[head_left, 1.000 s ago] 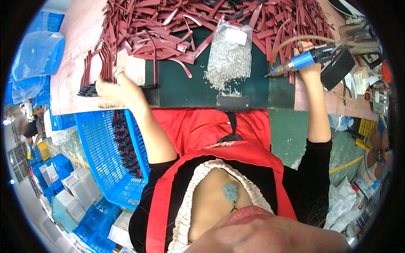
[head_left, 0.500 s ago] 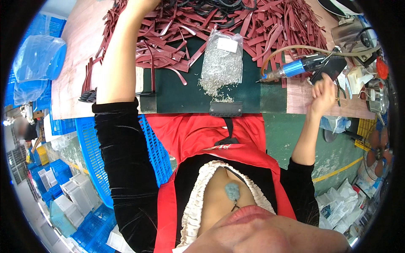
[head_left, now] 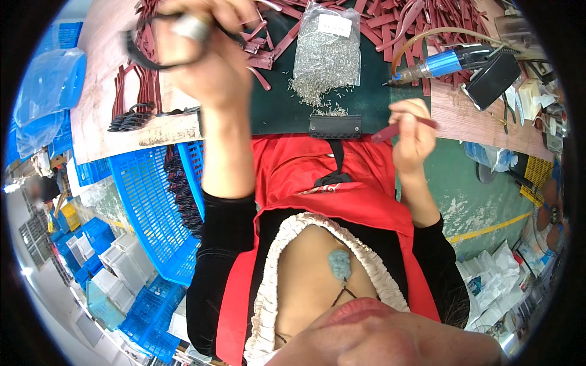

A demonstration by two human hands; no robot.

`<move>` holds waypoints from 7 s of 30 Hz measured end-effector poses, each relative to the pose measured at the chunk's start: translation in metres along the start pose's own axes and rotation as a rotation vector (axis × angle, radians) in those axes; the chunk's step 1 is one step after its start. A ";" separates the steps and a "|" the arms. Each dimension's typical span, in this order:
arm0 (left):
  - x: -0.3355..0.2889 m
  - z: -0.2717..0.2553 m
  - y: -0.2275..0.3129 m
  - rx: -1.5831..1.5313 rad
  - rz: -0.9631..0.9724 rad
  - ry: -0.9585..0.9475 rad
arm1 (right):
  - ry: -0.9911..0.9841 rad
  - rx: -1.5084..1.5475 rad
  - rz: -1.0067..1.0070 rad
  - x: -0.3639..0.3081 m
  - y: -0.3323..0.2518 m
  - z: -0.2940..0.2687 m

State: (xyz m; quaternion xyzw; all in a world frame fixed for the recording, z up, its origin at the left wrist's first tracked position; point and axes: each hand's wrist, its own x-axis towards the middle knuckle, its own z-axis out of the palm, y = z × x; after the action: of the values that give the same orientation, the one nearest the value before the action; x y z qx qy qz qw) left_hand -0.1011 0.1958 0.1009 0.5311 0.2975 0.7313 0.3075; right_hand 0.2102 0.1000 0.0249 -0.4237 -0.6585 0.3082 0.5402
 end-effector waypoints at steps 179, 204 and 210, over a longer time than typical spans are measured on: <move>-0.181 0.075 0.068 -0.329 -1.345 0.017 | -0.454 0.073 -0.154 0.032 -0.006 0.031; -0.209 0.067 0.028 -1.278 -1.336 0.268 | -0.040 1.184 0.134 0.110 0.065 0.011; -0.215 0.073 0.025 -1.424 -1.338 0.285 | 0.044 1.553 0.168 0.102 0.056 0.031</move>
State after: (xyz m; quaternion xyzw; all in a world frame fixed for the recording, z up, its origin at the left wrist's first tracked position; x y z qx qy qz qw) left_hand 0.0186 0.0235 0.0114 -0.1490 0.0612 0.4720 0.8668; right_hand 0.1866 0.2181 0.0152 0.0214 -0.2089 0.7123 0.6697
